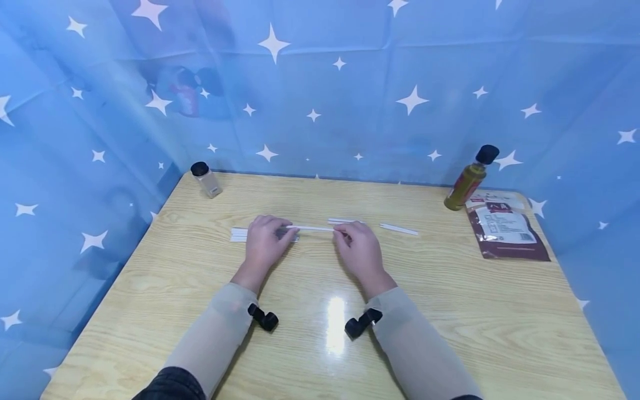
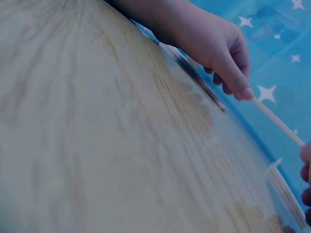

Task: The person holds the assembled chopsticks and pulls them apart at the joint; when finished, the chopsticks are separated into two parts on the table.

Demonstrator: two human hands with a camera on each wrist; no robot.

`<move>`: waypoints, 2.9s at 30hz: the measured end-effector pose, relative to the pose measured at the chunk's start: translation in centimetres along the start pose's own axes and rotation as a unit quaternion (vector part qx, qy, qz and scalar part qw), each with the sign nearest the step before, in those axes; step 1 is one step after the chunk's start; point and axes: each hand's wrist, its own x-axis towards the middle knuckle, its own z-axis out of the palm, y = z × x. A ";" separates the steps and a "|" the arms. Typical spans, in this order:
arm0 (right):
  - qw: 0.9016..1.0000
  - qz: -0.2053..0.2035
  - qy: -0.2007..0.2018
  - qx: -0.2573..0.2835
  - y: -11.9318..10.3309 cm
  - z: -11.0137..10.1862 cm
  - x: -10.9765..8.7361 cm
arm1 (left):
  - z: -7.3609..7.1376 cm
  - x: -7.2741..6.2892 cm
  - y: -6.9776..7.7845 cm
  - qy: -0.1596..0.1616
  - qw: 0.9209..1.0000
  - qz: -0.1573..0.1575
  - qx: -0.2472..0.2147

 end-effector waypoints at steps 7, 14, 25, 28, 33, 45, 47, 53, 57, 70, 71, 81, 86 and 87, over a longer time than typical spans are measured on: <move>1.000 0.000 0.005 -0.007 0.6 -1.1 -0.3 | 0.6 0.2 0.8 -0.004 1.000 0.015 0.012; 1.000 0.002 0.011 -0.011 1.5 -2.2 -0.6 | 1.5 0.5 1.7 -0.015 1.000 0.015 0.019; 0.999 -0.004 0.031 -0.029 3.2 -3.7 -0.8 | 2.9 1.1 3.5 -0.046 0.999 0.007 0.005; 0.999 0.000 0.029 -0.034 3.4 -4.0 -0.8 | 3.1 1.2 3.8 -0.040 0.999 0.012 0.002; 0.999 0.008 0.033 -0.043 3.7 -4.6 -1.0 | 3.8 1.4 4.1 -0.027 0.999 0.031 0.002; 0.996 0.051 0.028 -0.067 5.0 -7.0 -1.6 | 5.3 2.0 6.1 -0.042 0.997 0.059 -0.021; 0.995 0.058 0.025 -0.071 5.1 -7.3 -1.7 | 5.4 2.0 6.3 -0.044 0.997 0.062 -0.020; 0.995 0.073 0.012 -0.073 5.4 -7.8 -1.8 | 5.7 2.0 6.5 -0.037 0.996 0.070 -0.030; 0.995 0.072 0.006 -0.072 5.7 -7.7 -1.8 | 5.9 1.9 6.4 -0.041 0.997 0.056 -0.031; 0.995 0.073 0.006 -0.067 5.9 -7.5 -1.7 | 6.2 1.9 6.2 -0.056 0.997 0.047 -0.036; 0.995 0.075 0.007 -0.067 5.9 -7.5 -1.7 | 6.3 1.8 6.2 -0.053 0.997 0.050 -0.035; 0.993 0.093 -0.001 -0.078 5.7 -7.4 -1.6 | 6.1 1.9 6.5 -0.054 0.997 0.053 -0.006; 0.992 0.098 -0.005 -0.080 5.6 -7.5 -1.5 | 5.9 2.0 6.6 -0.063 0.997 0.047 0.004; 0.992 0.099 -0.006 -0.082 5.6 -7.5 -1.5 | 5.9 2.0 6.6 -0.066 0.997 0.046 0.005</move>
